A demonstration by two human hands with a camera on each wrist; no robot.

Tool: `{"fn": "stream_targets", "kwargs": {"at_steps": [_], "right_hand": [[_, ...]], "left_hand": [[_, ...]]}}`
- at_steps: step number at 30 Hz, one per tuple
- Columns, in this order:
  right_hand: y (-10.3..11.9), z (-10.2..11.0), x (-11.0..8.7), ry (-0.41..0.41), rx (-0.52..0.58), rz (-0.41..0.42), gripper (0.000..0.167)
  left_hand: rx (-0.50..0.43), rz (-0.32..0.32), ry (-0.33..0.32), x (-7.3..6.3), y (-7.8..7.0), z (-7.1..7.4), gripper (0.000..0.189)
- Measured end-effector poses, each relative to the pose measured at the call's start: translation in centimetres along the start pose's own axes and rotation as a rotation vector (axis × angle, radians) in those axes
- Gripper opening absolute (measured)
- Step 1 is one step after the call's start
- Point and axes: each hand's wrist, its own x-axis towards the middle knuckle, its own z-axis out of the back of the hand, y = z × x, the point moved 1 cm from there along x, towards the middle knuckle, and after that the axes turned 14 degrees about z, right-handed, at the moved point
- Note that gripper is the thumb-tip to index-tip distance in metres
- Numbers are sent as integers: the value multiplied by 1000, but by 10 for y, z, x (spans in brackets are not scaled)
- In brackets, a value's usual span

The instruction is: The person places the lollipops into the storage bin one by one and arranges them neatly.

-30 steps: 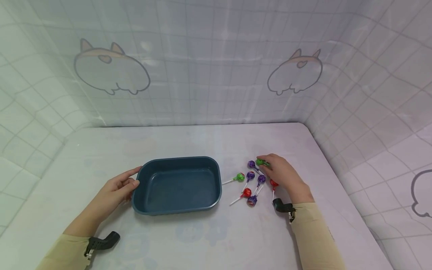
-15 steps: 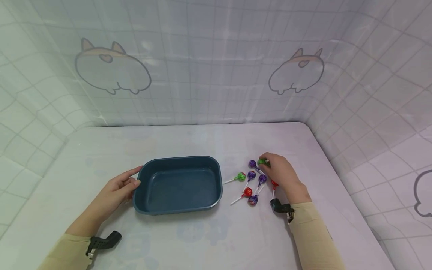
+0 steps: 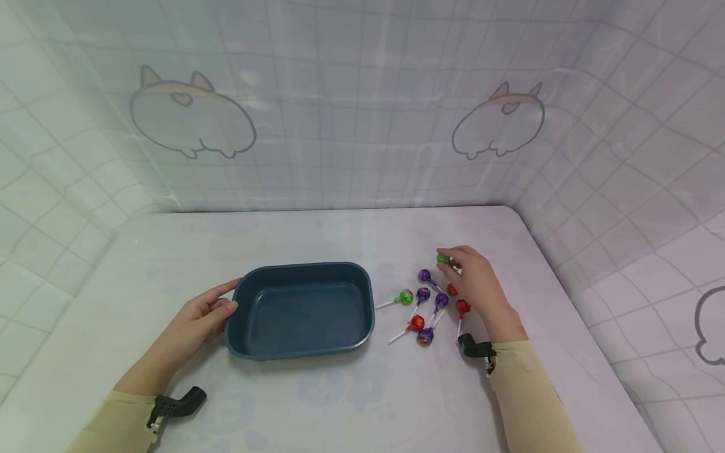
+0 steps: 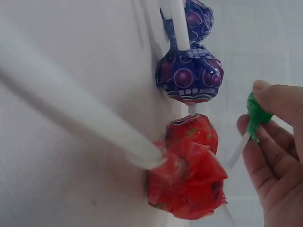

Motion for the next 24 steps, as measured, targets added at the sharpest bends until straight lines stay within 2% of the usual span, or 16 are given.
{"fn": "stream_targets", "kwargs": {"at_steps": [5,11,24], "right_hand": [[2,6,-1,-66,13,-23,37],[10,14,0,-125,38,23,36],[28,14,1,-125,138,43,35]], "left_hand": [[-9,8,4,0,1,0,56],[-11,-6,-2,-2,-2,-1,57],[-8,0,-2,-3,-1,-2,58]]}}
